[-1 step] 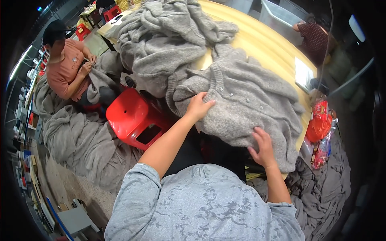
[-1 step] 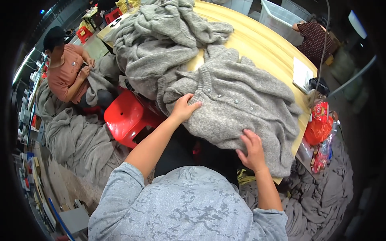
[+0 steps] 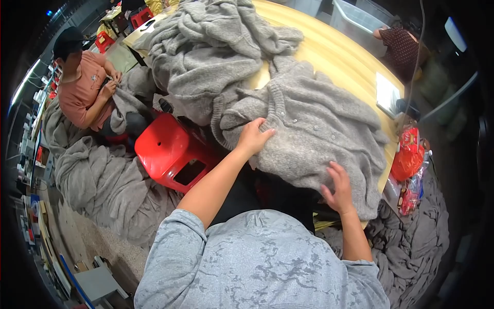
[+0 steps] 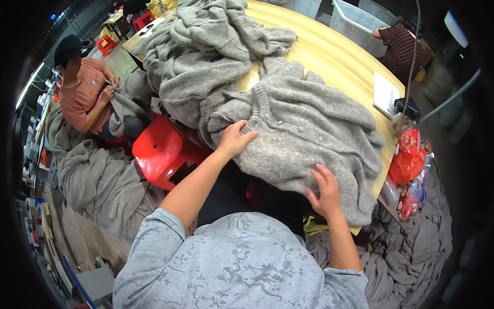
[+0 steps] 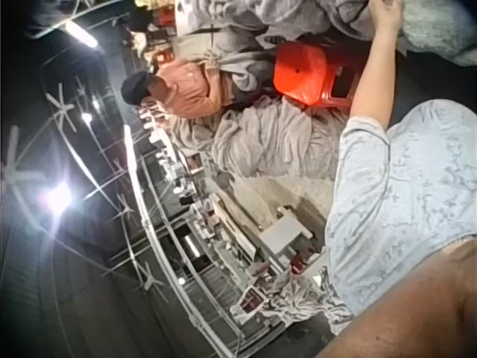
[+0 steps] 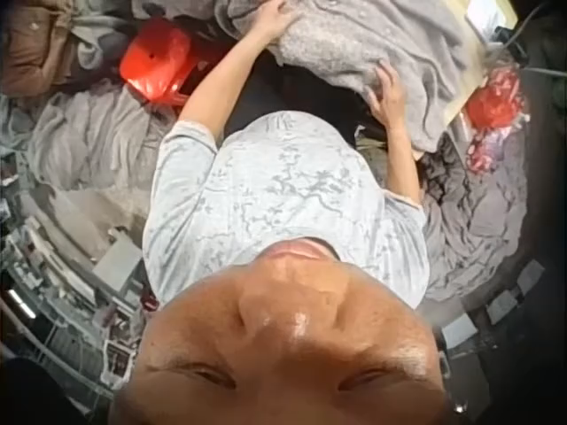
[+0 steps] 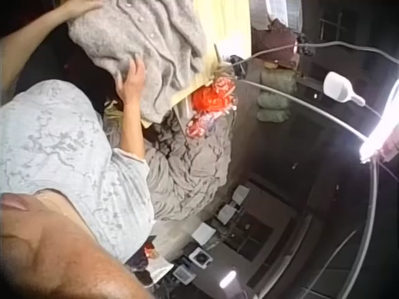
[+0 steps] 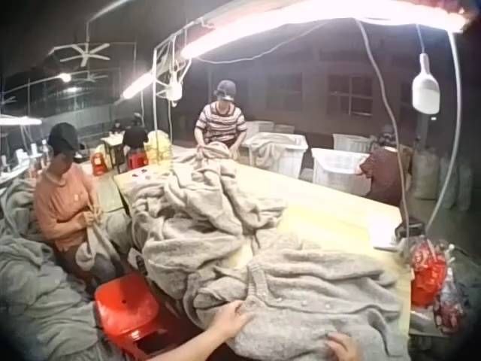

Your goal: Inspecting knitted sweaters and removing loose threads or lint by hand at a quality control station.

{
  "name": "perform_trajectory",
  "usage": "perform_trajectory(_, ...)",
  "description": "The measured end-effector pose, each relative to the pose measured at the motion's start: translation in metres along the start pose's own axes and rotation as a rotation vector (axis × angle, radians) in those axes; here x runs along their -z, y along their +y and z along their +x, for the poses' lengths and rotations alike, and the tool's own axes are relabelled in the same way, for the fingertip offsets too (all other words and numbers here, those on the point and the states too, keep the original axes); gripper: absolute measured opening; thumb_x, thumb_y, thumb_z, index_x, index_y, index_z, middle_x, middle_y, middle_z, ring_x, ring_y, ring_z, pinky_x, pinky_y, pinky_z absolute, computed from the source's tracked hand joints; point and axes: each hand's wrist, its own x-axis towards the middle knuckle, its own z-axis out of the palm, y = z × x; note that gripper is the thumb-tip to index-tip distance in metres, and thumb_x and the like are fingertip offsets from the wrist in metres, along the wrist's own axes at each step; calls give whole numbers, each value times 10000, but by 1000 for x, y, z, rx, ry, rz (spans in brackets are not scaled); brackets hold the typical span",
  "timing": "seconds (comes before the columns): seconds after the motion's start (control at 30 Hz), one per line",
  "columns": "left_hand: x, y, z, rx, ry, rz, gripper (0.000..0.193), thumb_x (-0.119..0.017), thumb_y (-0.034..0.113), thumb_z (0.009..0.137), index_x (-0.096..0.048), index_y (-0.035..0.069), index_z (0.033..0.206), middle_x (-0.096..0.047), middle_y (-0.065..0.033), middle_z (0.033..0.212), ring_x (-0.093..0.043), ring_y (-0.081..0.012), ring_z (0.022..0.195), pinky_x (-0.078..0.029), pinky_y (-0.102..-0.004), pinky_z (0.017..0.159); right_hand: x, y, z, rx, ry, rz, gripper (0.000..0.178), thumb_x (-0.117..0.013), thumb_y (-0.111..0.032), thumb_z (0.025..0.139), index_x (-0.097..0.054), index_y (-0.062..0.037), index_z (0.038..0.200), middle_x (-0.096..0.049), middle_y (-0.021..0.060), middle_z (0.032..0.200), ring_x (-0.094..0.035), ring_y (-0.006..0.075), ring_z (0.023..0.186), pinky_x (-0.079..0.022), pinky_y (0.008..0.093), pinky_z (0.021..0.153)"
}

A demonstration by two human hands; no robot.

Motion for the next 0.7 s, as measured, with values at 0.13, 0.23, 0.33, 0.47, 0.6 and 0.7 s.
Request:
perform_trajectory(0.13,-1,4,-3,-235,117,120,340,-666,171,759,-573,15,1047,-567,-162,1031,-549,-311,957,-444,-372,823,11,23,-7,-221,172,0,378,-588,-44,741,-502,-3,1107,-500,177,1180,-472,350,1099,-370,381,940)
perform_trajectory(0.23,3,7,-9,-402,174,182,262,-650,85,741,-585,19,985,-552,-151,1020,-536,-320,965,-443,-379,816,13,12,7,-240,230,34,276,-568,-4,749,-540,8,1024,-544,164,1094,-508,332,1043,-396,364,900)
perform_trajectory(0.33,4,14,-18,-642,166,264,178,-605,29,728,-575,20,903,-577,-153,928,-551,-331,914,-459,-374,760,1,-13,34,-213,278,149,242,-572,2,738,-559,-1,980,-560,152,1044,-517,325,1019,-413,364,866)
perform_trajectory(0.47,-14,21,-33,-484,19,71,188,-587,48,749,-567,-4,928,-601,-182,867,-588,-346,788,-468,-380,701,-27,-55,95,36,219,349,240,-570,-5,745,-571,-8,984,-568,156,1052,-542,309,989,-442,350,825)
perform_trajectory(0.6,-25,5,-26,-429,66,-20,159,-549,51,763,-574,-1,912,-588,-191,875,-580,-357,797,-462,-405,691,-78,-47,127,22,202,449,286,-578,-35,738,-553,-23,1023,-577,164,1008,-547,336,965,-441,385,817)
perform_trajectory(0.7,-18,-10,-20,-365,89,-19,119,-568,62,763,-582,-4,861,-612,-170,812,-588,-303,697,-459,-372,642,-96,-40,125,-133,-32,316,269,-609,-143,761,-590,-44,1010,-615,181,877,-586,335,871,-453,393,741)
